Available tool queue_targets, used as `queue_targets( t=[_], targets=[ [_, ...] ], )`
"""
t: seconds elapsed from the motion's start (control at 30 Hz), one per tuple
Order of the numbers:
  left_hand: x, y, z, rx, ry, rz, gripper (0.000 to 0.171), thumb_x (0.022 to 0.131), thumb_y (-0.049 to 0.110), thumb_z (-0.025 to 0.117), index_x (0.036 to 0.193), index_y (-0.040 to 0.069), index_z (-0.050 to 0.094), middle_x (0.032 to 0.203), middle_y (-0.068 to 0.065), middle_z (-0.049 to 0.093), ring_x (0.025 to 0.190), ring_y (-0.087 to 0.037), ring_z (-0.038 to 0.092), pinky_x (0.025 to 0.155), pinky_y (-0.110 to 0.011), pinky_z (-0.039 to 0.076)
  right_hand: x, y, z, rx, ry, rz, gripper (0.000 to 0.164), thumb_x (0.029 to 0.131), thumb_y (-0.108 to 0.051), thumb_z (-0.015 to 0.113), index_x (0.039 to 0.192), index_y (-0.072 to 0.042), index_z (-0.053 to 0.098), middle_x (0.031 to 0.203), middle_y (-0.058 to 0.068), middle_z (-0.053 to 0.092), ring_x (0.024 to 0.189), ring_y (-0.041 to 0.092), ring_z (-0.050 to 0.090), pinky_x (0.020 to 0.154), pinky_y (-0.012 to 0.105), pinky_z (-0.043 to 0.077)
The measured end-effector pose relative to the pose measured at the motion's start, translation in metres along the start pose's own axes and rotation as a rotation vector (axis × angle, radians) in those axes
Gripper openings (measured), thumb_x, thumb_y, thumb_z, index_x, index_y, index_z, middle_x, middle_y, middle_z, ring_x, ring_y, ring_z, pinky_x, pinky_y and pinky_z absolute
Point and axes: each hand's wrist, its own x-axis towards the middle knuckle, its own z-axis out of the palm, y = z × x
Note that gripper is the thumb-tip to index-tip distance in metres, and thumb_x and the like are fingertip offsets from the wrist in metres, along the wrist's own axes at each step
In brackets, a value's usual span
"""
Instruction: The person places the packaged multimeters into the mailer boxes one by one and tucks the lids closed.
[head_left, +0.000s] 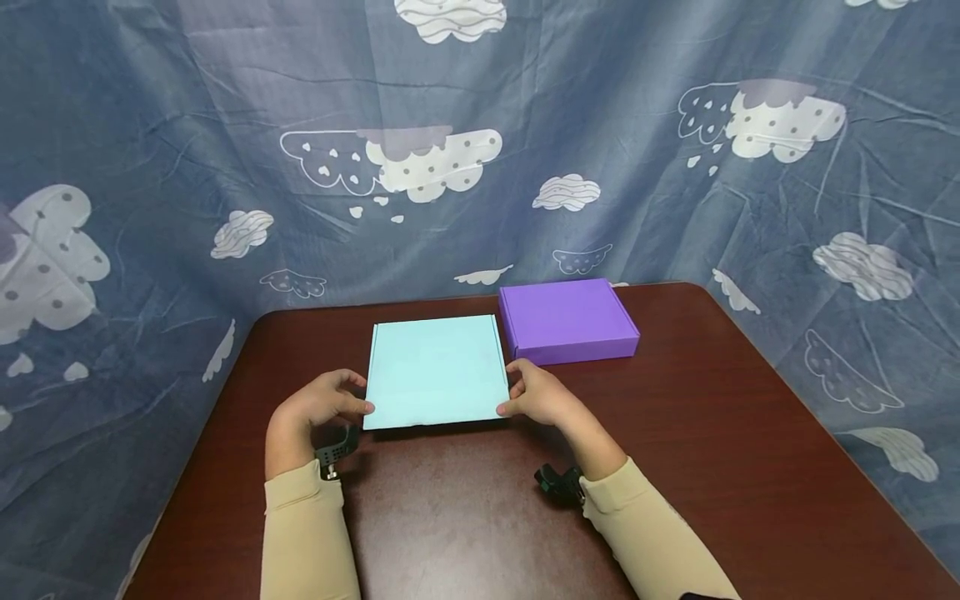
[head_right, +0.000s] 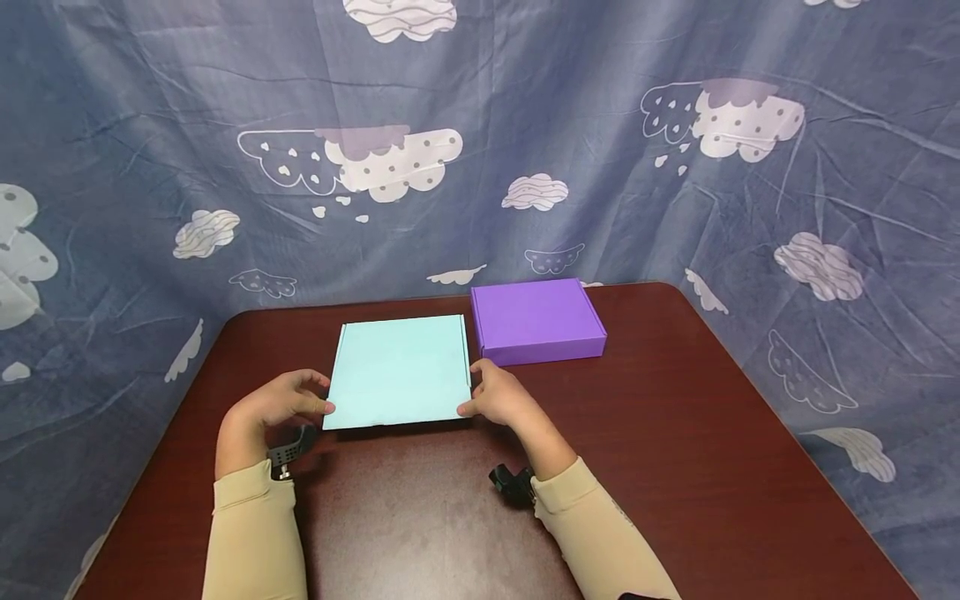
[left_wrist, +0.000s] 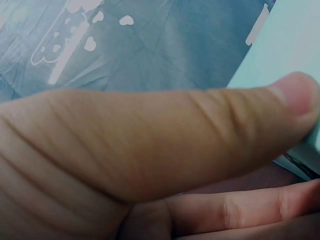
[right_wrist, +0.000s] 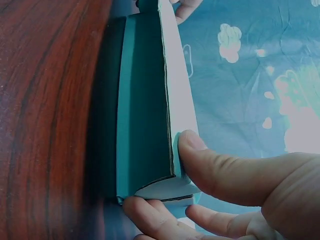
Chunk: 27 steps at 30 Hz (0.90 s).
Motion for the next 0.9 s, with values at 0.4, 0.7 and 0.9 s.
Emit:
queue_targets(
  t=[0.4,0.7,0.9],
  targets=[
    [0.004,-0.010,0.001,-0.053,-0.052,0.003,0.058,0.093,0.015,0.075,0.135,-0.011,0.044,0.100,-0.017,0.069,0.083,-0.032,0.073,0.082,-0.045,0.056,0.001,0.006,-0.002,0.046,-0.072,0.012,0.073,0.088,-0.014,0.082,0.146,0.007,0.043,0.097,0.013,0.070,0.089,0.024,0.068,0.081,0.045,0.054],
    [0.005,-0.010,-0.006,-0.078,-0.094,0.065,0.067,0.096,0.018,0.073,0.143,-0.013,0.038,0.100,-0.015,0.073,0.088,-0.032,0.074,0.086,-0.046,0.056,0.001,0.005,-0.013,0.260,-0.136,0.028,0.071,0.093,-0.012,0.076,0.148,0.009,0.037,0.100,0.018,0.071,0.091,0.030,0.073,0.090,0.050,0.055],
    [0.011,-0.018,-0.008,-0.106,-0.089,0.068,0.069,0.097,0.020,0.072,0.147,-0.010,0.034,0.108,-0.018,0.072,0.091,-0.031,0.072,0.084,-0.045,0.057,0.006,0.012,-0.013,0.305,-0.144,0.040,0.071,0.094,-0.016,0.075,0.149,0.009,0.037,0.105,0.020,0.071,0.095,0.031,0.073,0.092,0.050,0.054]
  ],
)
